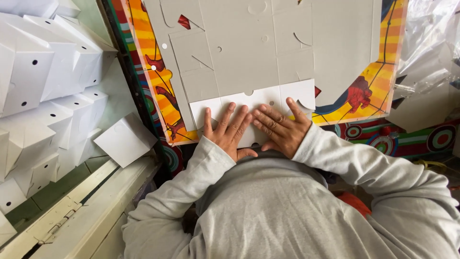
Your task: The person folds a flat white paperboard blank into a small box by creasing the sides and tucking flaps into slots. The person completes the assembly by securing the top flaps and holding the finished box.
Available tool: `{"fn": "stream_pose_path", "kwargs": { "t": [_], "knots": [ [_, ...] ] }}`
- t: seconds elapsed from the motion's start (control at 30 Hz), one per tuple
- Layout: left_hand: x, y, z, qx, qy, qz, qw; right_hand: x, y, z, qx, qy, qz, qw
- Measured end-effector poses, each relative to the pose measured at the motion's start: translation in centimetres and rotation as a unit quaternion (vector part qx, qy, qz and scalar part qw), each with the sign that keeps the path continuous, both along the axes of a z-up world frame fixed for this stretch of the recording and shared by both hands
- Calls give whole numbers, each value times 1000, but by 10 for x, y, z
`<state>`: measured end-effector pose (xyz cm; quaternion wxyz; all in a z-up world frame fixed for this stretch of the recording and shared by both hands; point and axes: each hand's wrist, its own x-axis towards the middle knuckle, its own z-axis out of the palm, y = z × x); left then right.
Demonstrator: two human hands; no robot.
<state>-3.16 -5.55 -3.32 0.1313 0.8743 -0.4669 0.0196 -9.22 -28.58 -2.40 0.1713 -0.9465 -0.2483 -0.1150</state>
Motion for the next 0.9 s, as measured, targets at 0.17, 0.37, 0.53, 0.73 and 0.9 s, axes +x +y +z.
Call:
{"fn": "stream_pose_path", "kwargs": {
  "t": [0.17, 0.37, 0.53, 0.73, 0.9],
  "knots": [
    [7, 32, 2, 85, 8, 21, 996, -5, -20, 1, -18, 8, -26, 999],
    [11, 53, 11, 73, -10, 69, 995, -17, -47, 10, -54, 28, -54, 997],
    [14, 52, 5, -5, -24, 76, 997, 3, -57, 15, -8, -12, -73, 997],
    [45, 66, 14, -248, -6, 73, 966, 25, -64, 11, 66, -37, -120, 990],
    [79, 97, 63, -324, 167, 47, 930, 4, -43, 80, 86, -37, -6, 996]
  ]
}}
